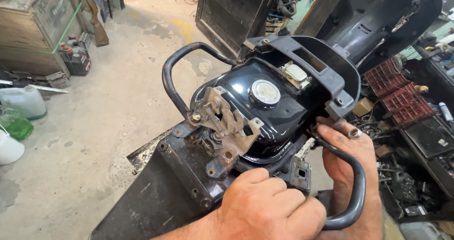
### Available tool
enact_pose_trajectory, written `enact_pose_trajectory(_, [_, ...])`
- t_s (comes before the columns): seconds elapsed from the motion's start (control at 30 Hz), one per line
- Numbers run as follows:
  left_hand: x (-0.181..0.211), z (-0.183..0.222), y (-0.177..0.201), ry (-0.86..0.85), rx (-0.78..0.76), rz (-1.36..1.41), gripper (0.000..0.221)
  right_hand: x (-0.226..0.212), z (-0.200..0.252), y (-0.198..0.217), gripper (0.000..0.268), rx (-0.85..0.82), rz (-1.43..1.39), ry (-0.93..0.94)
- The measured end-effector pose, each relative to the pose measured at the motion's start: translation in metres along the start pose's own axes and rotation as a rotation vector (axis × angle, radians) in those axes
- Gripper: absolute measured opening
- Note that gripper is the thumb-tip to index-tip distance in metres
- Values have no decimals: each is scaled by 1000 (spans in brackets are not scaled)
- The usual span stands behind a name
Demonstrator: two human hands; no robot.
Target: Repairing motorcycle components by hammering parts in a vise and installing brackets with a wrench.
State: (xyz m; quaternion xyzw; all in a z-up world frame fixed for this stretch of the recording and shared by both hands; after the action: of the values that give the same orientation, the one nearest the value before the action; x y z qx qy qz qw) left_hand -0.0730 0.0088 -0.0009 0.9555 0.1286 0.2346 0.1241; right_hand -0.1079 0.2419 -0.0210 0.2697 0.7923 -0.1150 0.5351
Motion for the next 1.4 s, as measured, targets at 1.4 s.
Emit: enact_pose_trajectory(1.4, [-17,-5,23,-6,-147,66,38,2,14,-26,27,237,-394,-132])
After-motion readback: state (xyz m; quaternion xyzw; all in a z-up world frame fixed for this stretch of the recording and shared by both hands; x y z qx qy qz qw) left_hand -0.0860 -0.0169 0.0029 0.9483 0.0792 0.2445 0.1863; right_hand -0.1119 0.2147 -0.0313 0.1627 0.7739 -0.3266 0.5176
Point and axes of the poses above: each hand's wrist, its own z-axis away from the middle knuckle, its own y-axis out of the back of the hand, x = y × z, the point moved 1 cm from there along -z, towards the middle knuckle, and after that the axes turned 15 degrees about y, right-handed, at the moved point
